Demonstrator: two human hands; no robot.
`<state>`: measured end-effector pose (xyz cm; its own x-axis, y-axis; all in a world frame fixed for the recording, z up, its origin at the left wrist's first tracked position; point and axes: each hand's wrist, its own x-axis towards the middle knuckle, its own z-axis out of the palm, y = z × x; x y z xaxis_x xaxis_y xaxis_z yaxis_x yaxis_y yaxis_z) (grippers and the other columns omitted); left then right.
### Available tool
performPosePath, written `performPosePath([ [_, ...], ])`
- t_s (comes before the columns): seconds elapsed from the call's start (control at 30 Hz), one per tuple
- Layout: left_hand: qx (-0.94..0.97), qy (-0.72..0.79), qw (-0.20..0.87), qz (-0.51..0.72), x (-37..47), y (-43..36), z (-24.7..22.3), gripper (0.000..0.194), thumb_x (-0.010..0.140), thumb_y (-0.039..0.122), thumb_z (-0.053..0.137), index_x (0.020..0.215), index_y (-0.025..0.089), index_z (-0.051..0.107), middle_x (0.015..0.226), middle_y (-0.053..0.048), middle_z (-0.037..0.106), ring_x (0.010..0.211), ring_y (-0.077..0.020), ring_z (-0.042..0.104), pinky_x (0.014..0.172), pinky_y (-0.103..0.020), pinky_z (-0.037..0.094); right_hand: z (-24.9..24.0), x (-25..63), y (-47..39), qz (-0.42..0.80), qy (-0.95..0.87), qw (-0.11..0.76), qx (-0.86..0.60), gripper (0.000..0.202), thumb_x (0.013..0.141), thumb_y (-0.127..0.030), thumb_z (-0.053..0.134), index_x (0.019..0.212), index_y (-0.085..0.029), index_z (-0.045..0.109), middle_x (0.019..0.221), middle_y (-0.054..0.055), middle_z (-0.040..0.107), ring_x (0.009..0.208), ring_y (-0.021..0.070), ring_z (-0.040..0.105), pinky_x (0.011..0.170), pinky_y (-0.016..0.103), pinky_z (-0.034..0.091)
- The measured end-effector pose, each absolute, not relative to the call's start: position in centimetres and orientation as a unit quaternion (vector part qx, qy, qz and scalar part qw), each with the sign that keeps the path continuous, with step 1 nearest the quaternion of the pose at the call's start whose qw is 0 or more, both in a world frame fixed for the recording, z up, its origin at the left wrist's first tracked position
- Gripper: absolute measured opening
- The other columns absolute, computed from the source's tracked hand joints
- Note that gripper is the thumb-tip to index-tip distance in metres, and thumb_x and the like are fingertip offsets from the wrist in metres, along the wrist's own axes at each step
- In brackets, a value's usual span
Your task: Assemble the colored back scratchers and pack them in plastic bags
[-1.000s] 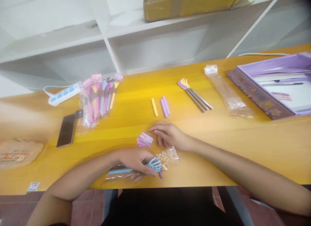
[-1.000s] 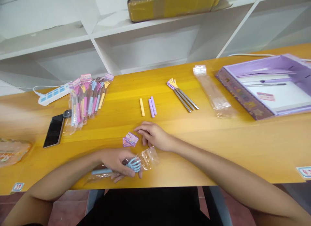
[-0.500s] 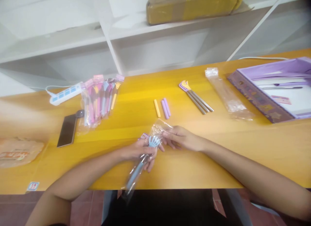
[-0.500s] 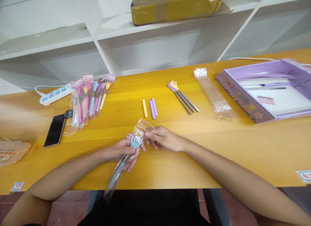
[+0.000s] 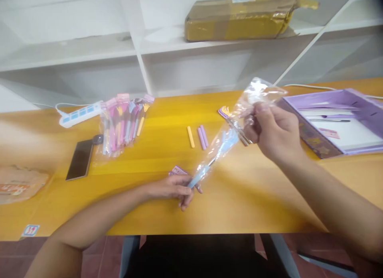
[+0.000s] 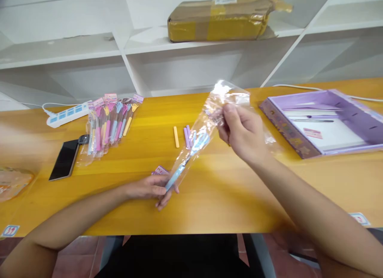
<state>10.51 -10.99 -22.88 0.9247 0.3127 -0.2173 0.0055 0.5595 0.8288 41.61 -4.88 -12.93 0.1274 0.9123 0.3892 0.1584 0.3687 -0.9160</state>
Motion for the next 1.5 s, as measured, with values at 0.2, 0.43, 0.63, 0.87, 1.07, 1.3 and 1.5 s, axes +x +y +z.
performPosePath([
  [0.2, 0.469, 0.176, 0.857, 0.121, 10.5, -11.4, -22.8, 0.048, 0.101, 0.057, 0.074, 0.119, 0.014, 0.067, 0.074, 0.003, 0.052, 0.066, -0.0116, 0.049, 0.063, -0.027, 0.042, -7.5, 41.6, -3.6, 0.290, -0.600, 0.672, -0.323, 0.047, 0.098, -0.062, 0.077, 0.084, -0.021, 0.060, 0.067, -0.002, 0.058, 0.040, 0.0079, 0.049, 0.034, 0.023, 0.034],
  [0.43, 0.476, 0.170, 0.856, 0.106, 10.6, -11.4, -22.7, 0.049, 0.102, 0.063, 0.068, 0.105, 0.014, 0.063, 0.068, 0.009, 0.036, 0.055, -0.0083, 0.028, 0.053, -0.027, 0.022, -7.3, 42.1, -4.4, 0.442, -0.766, 0.378, -0.273, 0.025, 0.100, -0.044, 0.081, 0.097, -0.021, 0.072, 0.098, 0.006, 0.070, 0.085, 0.0148, 0.069, 0.075, 0.032, 0.063],
  [0.63, 0.486, 0.210, 0.843, 0.092, 10.7, -11.5, -22.0, 0.053, 0.100, 0.068, 0.067, 0.103, 0.015, 0.062, 0.068, 0.008, 0.037, 0.057, -0.0089, 0.029, 0.057, -0.028, 0.023, -7.2, 45.0, -1.8, 0.349, -0.678, 0.574, -0.299, 0.029, 0.095, -0.044, 0.086, 0.097, -0.019, 0.072, 0.090, 0.002, 0.074, 0.081, 0.0122, 0.071, 0.080, 0.036, 0.058],
  [0.87, 0.464, 0.219, 0.852, 0.101, 10.8, -11.3, -21.8, 0.053, 0.101, 0.067, 0.067, 0.103, 0.014, 0.062, 0.065, 0.009, 0.036, 0.055, -0.0088, 0.027, 0.055, -0.027, 0.023, -8.8, 54.3, 3.8, 0.107, -0.546, 0.478, -0.679, 0.023, 0.105, -0.027, 0.071, 0.104, -0.007, 0.080, 0.088, 0.013, 0.077, 0.063, 0.0055, 0.055, 0.072, 0.036, 0.044],
  [1.07, 0.443, 0.226, 0.861, 0.105, 10.8, -11.4, -21.5, 0.054, 0.101, 0.067, 0.067, 0.103, 0.013, 0.063, 0.064, 0.009, 0.035, 0.054, -0.0083, 0.026, 0.054, -0.026, 0.021, -15.4, 58.0, 7.8, 0.102, -0.537, 0.235, -0.804, 0.018, 0.100, -0.018, 0.071, 0.098, -0.004, 0.082, 0.095, 0.018, 0.079, 0.070, 0.0100, 0.053, 0.076, 0.036, 0.036],
  [1.3, 0.431, 0.233, 0.865, 0.106, 10.9, -11.4, -21.5, 0.054, 0.100, 0.067, 0.068, 0.102, 0.013, 0.064, 0.064, 0.008, 0.035, 0.055, -0.0088, 0.026, 0.054, -0.026, 0.021, -19.7, 58.9, 9.1, 0.037, -0.537, 0.230, -0.811, 0.030, 0.092, -0.012, 0.077, 0.120, -0.002, 0.079, 0.122, 0.030, 0.073, 0.081, 0.0158, 0.051, 0.083, 0.038, 0.035],
  [1.5, 0.463, 0.238, 0.845, 0.122, 10.6, -11.1, -20.1, 0.055, 0.102, 0.070, 0.062, 0.100, 0.015, 0.061, 0.066, 0.009, 0.034, 0.055, -0.0091, 0.027, 0.055, -0.026, 0.024, -16.3, 57.4, 8.5, -0.007, -0.559, 0.280, -0.781, 0.030, 0.097, -0.006, 0.067, 0.125, -0.002, 0.078, 0.131, 0.030, 0.068, 0.097, 0.0188, 0.057, 0.093, 0.039, 0.037],
])
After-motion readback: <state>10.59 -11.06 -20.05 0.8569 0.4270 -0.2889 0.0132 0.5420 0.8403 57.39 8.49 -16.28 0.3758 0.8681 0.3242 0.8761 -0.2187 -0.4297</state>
